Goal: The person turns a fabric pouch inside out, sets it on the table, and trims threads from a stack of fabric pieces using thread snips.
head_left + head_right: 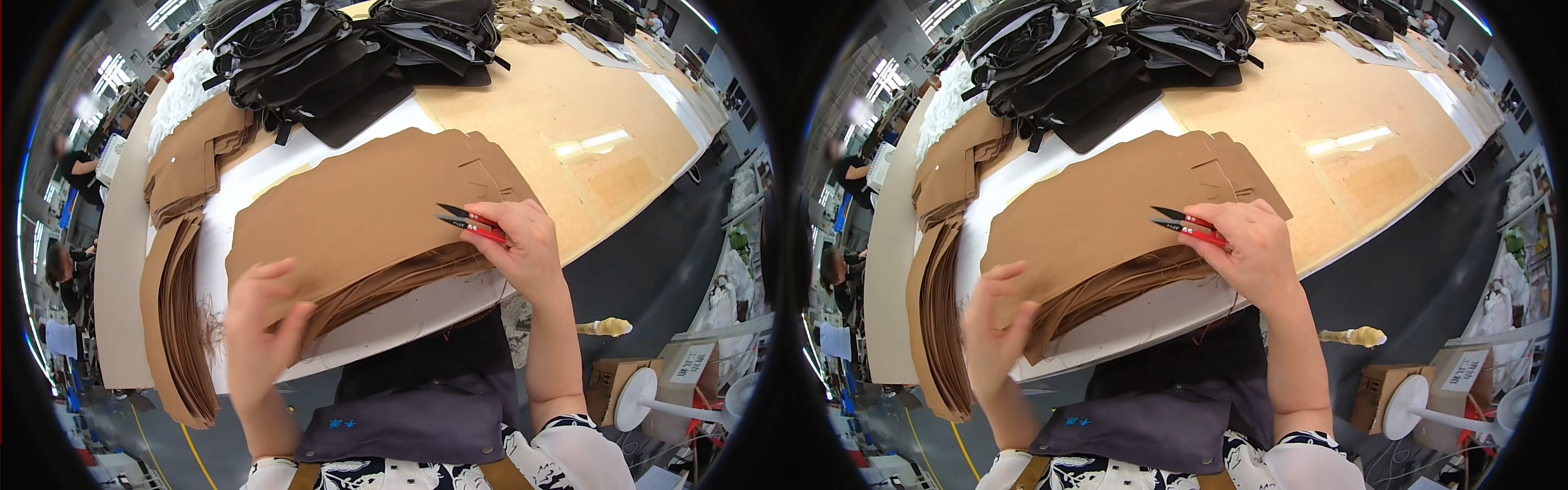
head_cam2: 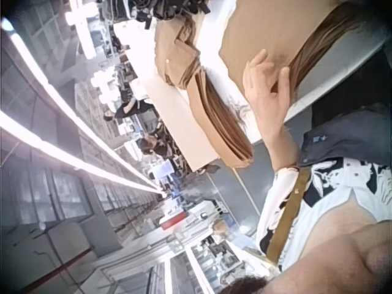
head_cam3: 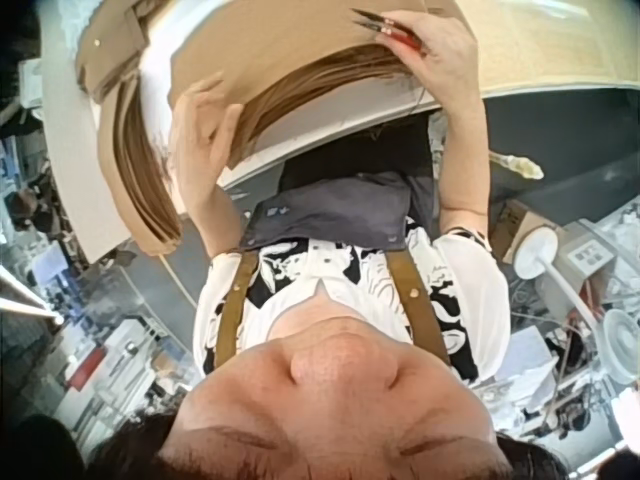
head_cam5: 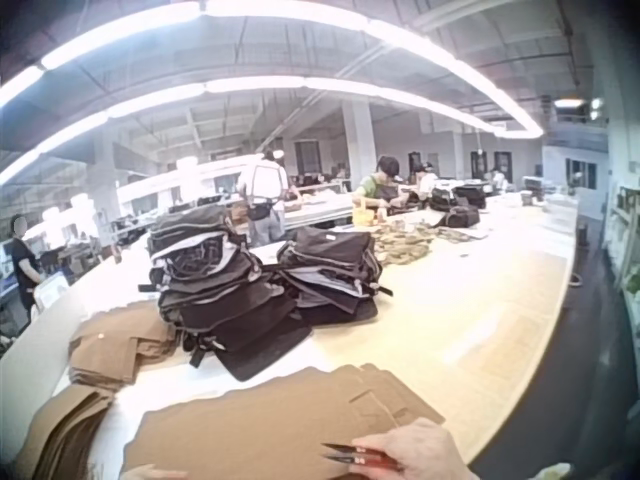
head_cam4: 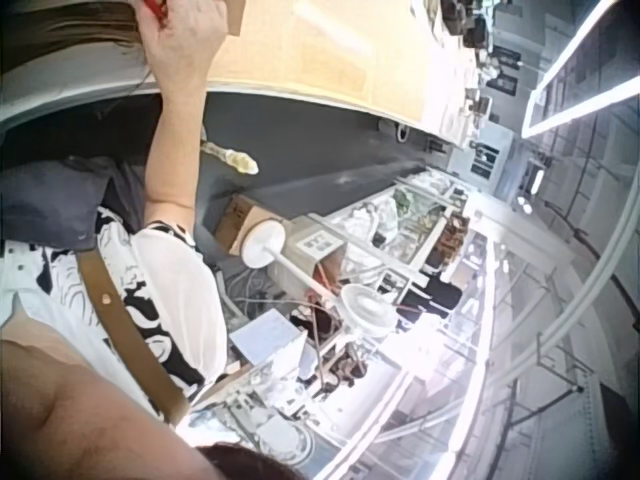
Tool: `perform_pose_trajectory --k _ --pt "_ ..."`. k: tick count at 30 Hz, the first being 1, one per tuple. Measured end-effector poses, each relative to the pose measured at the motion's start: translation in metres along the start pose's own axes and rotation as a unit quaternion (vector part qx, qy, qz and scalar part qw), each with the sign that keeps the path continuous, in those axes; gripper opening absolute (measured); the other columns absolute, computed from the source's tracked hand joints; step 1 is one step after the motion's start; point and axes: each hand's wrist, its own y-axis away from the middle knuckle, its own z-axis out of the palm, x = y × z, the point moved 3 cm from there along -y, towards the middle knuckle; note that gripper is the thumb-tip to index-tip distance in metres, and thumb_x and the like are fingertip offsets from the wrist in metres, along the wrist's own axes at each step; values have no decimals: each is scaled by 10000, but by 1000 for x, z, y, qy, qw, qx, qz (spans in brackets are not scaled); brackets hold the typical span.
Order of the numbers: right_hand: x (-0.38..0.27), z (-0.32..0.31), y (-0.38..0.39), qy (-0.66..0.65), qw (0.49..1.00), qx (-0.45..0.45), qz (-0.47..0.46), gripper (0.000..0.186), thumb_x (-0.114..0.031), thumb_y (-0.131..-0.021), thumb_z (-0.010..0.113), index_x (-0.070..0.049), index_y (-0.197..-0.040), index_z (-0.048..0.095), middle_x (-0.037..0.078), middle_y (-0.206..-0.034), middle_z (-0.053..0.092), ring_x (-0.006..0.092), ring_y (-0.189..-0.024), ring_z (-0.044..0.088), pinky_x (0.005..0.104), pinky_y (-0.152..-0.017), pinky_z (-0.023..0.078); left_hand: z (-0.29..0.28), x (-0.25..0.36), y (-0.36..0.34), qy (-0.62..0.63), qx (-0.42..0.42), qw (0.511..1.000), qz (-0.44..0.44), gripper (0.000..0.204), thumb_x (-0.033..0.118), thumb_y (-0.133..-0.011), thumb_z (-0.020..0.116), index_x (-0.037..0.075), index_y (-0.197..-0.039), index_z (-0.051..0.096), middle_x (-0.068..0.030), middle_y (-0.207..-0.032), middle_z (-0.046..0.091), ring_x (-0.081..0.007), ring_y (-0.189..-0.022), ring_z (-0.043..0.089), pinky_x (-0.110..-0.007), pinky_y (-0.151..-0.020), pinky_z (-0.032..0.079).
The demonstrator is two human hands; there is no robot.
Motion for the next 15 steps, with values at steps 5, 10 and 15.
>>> perform_pose_trajectory --k 5,10,15 --pt "-5 4 -2 -27 999 -34 16 284 -171 -812 856 -123 -1075 763 13 -890 767 186 -762 697 325 -746 468 48 31 -34 -25 -12 987 159 256 102 -879 781 28 -1111 702 -122 -1181 743 -318 -1107 698 -454 -992 533" --pt "4 -1 -7 -19 998 -54 -6 268 -131 -790 845 -130 -1044 759 10 -871 755 198 -798 705 333 -775 471 56 28 -41 -8 -30 986 162 183 14 -872 749 16 -1053 719 -122 -1108 768 -332 -1088 722 -429 -963 552" --pt "6 -7 -23 -10 998 -65 -23 147 -125 -811 814 -122 -944 751 28 -819 718 237 -782 686 342 -798 469 58 34 -44 -22 -15 989 148 135 1 -891 723 18 -1024 714 -121 -1053 766 -323 -1002 720 -396 -873 564"
